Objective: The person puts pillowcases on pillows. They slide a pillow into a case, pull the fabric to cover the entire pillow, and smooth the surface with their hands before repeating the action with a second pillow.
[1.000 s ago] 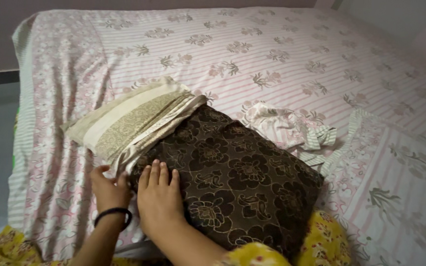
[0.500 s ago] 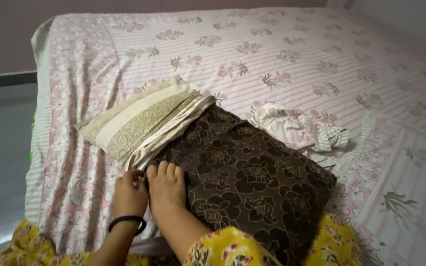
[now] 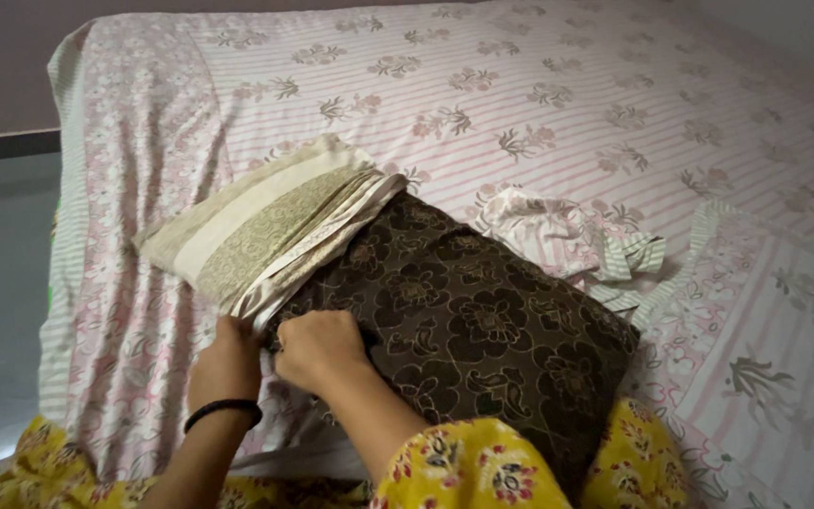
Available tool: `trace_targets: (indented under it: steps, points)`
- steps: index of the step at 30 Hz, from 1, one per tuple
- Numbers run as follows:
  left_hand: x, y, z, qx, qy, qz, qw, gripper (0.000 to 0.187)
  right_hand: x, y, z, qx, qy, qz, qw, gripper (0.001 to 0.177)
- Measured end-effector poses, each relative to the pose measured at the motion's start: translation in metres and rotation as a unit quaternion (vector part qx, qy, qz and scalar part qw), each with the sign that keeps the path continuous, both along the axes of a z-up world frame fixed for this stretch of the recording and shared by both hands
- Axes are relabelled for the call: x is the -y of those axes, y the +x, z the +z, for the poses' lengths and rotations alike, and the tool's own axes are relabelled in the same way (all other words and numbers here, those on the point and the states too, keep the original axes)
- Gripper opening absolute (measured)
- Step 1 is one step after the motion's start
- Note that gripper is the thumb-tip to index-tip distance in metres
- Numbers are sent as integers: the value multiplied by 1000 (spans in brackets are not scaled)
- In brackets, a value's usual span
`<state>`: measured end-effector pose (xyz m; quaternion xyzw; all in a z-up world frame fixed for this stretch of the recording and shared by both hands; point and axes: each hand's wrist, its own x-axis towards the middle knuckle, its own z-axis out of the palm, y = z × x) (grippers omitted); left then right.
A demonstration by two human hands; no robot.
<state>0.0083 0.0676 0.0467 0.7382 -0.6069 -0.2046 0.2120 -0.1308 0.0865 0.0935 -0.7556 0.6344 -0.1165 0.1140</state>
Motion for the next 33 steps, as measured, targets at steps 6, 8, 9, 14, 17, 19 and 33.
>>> trace_targets:
  steps: [6,8,9,14,17,19,33]
  points:
    - [2,-2,-5,102,-3,-30,994,30,-19,-1,14,34,20,0,999,14]
    - [7,3,0,103,8,-8,995,28,-26,5,19,31,18,-8,999,13]
    - [9,5,2,103,14,4,995,26,-30,6,21,29,17,-11,999,12]
    - [7,20,7,90,1,9,996,35,-43,10,29,49,9,14,999,10]
    - [6,29,6,82,-3,17,996,35,-51,11,32,52,13,24,998,10]
    - [7,32,4,82,-3,20,996,36,-54,13,34,55,18,28,998,11]
    - [12,62,6,103,18,54,993,38,-79,19,51,93,41,64,993,10]
